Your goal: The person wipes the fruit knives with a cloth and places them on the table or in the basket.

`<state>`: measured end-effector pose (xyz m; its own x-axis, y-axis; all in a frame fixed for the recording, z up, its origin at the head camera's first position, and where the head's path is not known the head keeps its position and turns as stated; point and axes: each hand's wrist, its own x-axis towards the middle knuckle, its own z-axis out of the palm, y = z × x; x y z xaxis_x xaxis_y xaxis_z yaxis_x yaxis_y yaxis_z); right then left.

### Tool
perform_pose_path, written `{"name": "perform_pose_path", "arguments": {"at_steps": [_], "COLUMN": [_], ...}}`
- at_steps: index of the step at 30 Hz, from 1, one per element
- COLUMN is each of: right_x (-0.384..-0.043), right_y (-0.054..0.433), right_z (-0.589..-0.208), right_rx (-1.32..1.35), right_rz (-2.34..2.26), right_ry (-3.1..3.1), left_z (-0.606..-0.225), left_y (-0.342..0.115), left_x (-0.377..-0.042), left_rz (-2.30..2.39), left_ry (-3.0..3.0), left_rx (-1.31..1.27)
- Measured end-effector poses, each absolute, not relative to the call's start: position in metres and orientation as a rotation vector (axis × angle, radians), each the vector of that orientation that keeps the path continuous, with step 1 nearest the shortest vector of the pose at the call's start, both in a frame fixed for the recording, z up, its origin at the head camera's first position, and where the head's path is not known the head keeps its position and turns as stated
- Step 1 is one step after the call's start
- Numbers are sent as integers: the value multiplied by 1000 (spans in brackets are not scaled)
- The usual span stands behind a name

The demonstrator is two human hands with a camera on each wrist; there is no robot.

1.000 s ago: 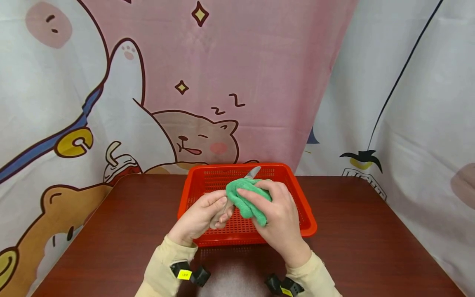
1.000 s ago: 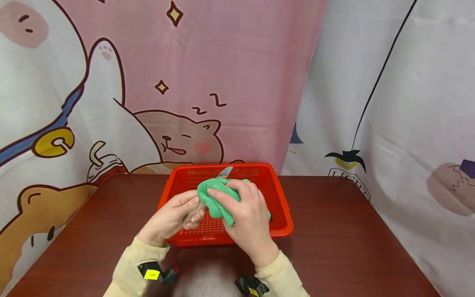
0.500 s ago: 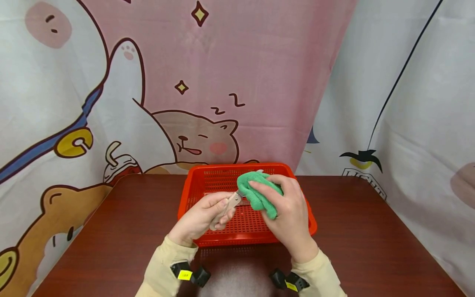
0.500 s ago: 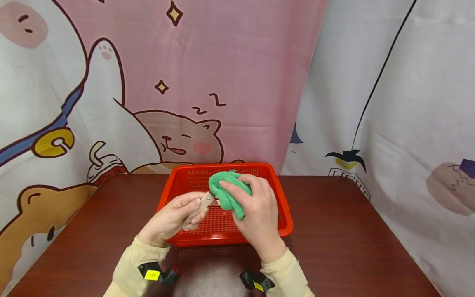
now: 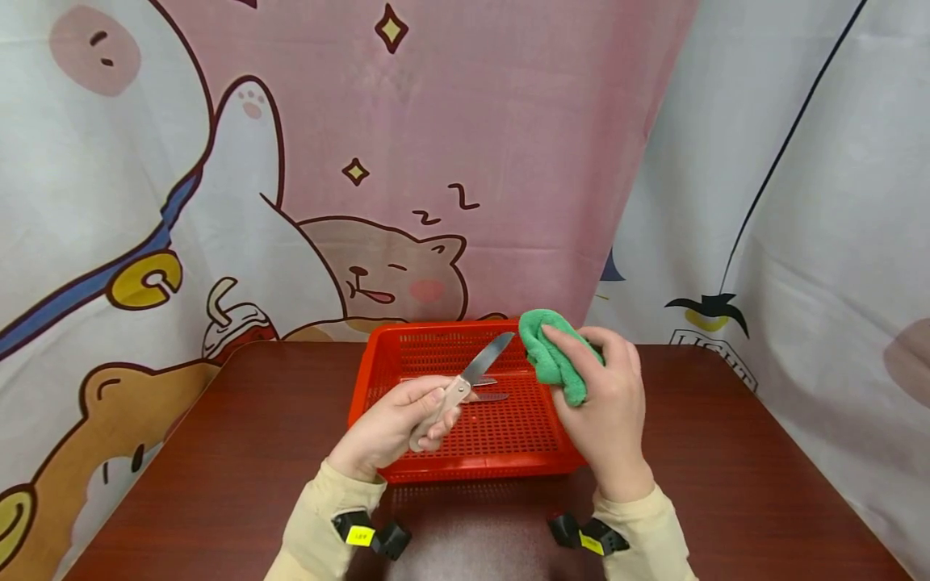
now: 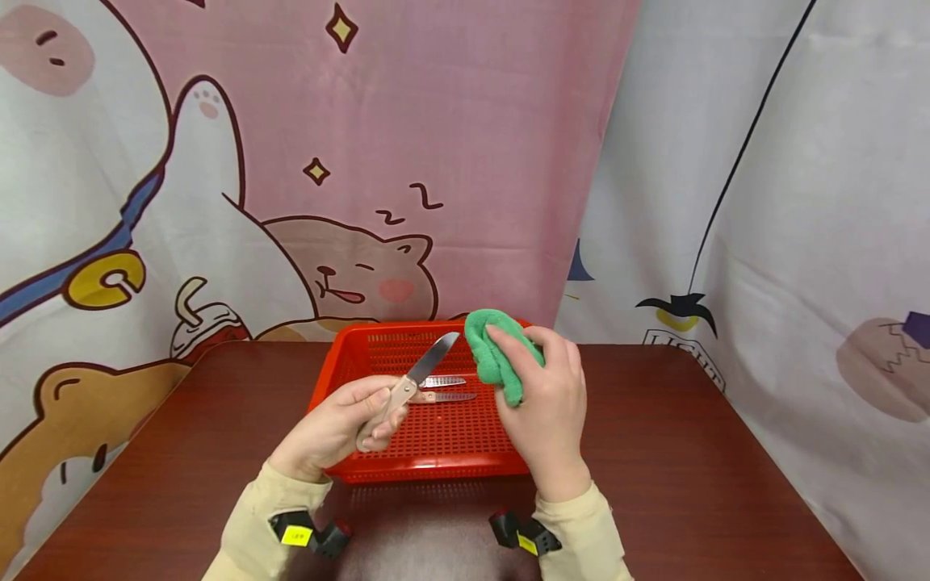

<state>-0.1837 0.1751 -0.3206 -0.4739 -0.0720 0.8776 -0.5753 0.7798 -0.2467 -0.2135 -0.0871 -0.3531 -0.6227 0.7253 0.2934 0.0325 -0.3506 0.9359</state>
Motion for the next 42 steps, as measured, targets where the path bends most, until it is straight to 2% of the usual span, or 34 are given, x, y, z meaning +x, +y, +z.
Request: {"name": "perform_pose_path", "arguments": {"at_steps": [26,32,42], "right_x": [-181,-180,-178], "right_y": [183,183,183], "right_z": [-314,-313,-313], "right_rx": [510,515,525], "right_rz": [701,704,701], "right_ry": [-1858,-1850,-1842], "left_z": [-345,-340,-335], "left_y": [-97,-94,-86], "left_x": [-211,-206,-200], "left_rz": [2225,2181,1981], "left_ry": [1606,1850,2362], "left_rx": [859,778,836]}}
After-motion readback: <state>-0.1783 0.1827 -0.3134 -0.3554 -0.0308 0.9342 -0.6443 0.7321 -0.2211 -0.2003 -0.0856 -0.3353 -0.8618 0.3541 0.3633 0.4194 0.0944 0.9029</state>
